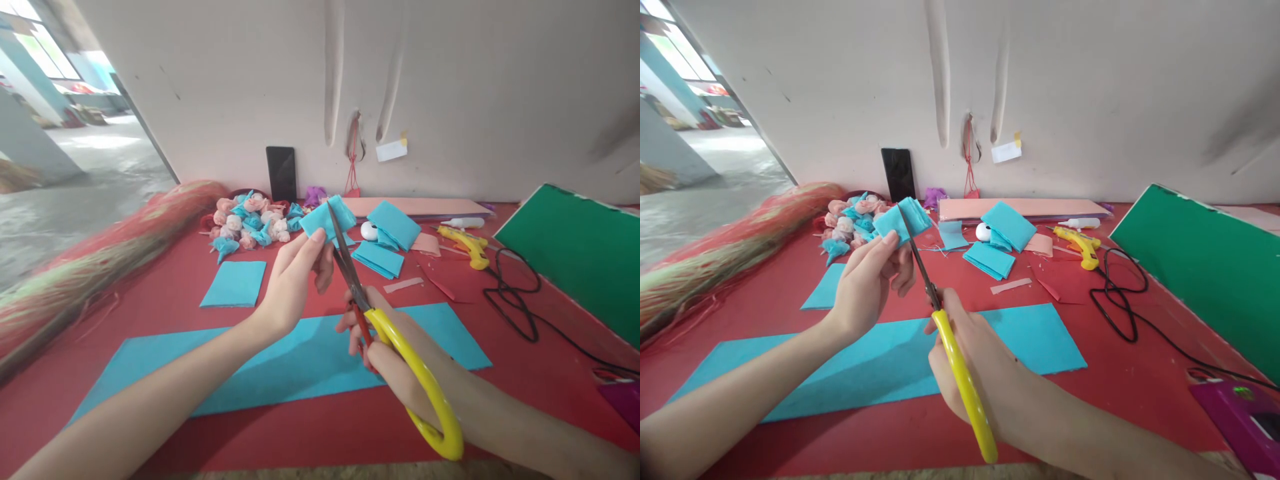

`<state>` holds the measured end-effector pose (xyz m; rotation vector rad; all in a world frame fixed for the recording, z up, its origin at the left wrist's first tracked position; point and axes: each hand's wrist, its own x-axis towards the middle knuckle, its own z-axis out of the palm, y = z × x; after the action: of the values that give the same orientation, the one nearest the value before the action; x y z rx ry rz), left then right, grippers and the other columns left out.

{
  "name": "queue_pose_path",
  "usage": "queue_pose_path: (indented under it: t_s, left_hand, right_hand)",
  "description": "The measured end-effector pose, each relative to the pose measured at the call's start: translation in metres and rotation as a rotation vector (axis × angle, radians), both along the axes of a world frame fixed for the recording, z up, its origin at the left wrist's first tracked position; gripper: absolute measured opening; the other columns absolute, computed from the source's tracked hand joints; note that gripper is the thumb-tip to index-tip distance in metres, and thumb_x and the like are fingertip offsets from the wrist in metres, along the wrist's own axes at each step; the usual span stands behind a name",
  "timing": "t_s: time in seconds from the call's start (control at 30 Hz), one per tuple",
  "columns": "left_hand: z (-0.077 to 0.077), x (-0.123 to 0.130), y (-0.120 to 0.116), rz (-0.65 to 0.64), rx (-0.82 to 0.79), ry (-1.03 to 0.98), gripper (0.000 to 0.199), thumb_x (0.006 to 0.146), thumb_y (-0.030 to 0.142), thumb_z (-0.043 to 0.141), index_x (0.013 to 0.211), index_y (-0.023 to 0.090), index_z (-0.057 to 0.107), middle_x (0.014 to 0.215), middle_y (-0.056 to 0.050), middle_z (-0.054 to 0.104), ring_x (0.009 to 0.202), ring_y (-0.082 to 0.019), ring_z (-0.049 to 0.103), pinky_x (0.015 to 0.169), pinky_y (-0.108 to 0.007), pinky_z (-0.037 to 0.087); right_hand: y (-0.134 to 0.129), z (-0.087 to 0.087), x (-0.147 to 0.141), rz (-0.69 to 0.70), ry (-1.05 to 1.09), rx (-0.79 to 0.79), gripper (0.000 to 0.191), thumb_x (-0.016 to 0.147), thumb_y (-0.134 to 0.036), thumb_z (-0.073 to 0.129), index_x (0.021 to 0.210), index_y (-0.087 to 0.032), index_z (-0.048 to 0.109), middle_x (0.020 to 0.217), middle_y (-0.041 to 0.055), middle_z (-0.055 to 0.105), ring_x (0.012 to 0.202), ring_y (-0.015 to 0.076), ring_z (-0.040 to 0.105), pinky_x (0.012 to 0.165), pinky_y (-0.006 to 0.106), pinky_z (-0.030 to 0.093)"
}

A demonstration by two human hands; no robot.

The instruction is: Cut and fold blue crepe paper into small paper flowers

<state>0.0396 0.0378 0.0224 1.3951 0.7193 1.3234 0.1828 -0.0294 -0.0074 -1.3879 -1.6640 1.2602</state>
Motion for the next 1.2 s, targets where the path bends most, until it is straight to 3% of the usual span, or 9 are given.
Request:
queue_pose_path:
  t_s: [0.27,0.43,0.53,0.7,0.83,1.2]
  left_hand:
    - [0.002,-0.003,0.005,0.029,-0.01,0.053,0.036,0.088,0.034,0.044,0.056,0.018,0.047,0.039,0.003,0.041,0.037,-0.01,0.038,0.044,-0.025,0.031]
    - [0.0,0.0,0.0,0.015,-0.008,0.133,0.037,0.088,0.032,0.042,0.054,0.018,0.044,0.038,0.003,0.04,0.038,-0.01,0.039,0.046,-0.026,0.031]
    - [-0.003,0.001,-0.002,0.007,-0.017,0.169,0.04,0.088,0.034,0.042,0.052,0.018,0.043,0.04,0.003,0.041,0.039,-0.01,0.04,0.047,-0.026,0.032]
    - [-0.004,0.002,-0.001,-0.018,-0.036,0.177,0.041,0.089,0.034,0.041,0.051,0.018,0.041,0.04,0.004,0.042,0.04,-0.008,0.04,0.048,-0.025,0.033]
    - [-0.006,0.002,-0.001,-0.023,-0.046,0.158,0.038,0.089,0.032,0.04,0.054,0.018,0.041,0.04,0.005,0.042,0.04,-0.008,0.039,0.047,-0.024,0.033]
    - [-0.013,0.002,0.003,-0.03,-0.045,0.175,0.039,0.089,0.031,0.04,0.052,0.018,0.038,0.039,0.005,0.041,0.04,-0.008,0.038,0.047,-0.024,0.032]
  right_hand:
    - [0.003,-0.01,-0.001,-0.013,-0.029,-0.016,0.022,0.078,-0.016,0.04,0.099,-0.022,0.045,0.072,0.0012,0.052,0.052,0.0104,0.045,0.041,0.019,0.032]
    - [0.001,0.0,0.0,-0.024,-0.064,0.016,0.033,0.071,-0.01,0.039,0.102,-0.022,0.044,0.075,0.0008,0.054,0.051,0.0098,0.044,0.044,0.02,0.035]
    - [0.0,0.005,-0.001,-0.046,-0.082,0.024,0.029,0.069,-0.009,0.038,0.094,-0.021,0.044,0.073,0.0006,0.053,0.053,0.0105,0.047,0.046,0.021,0.038]
    - [0.001,0.007,-0.002,-0.043,-0.094,0.033,0.013,0.08,-0.023,0.038,0.092,-0.021,0.042,0.064,-0.0012,0.05,0.048,0.011,0.045,0.043,0.021,0.036]
    - [0.004,0.007,-0.002,-0.033,-0.113,0.062,0.02,0.088,-0.038,0.032,0.088,-0.021,0.041,0.062,-0.0005,0.051,0.048,0.0125,0.046,0.043,0.024,0.036]
    - [0.002,0.0,-0.002,-0.018,-0.084,0.099,0.022,0.09,-0.039,0.029,0.082,-0.021,0.038,0.044,-0.0066,0.035,0.038,0.0106,0.038,0.039,0.022,0.031]
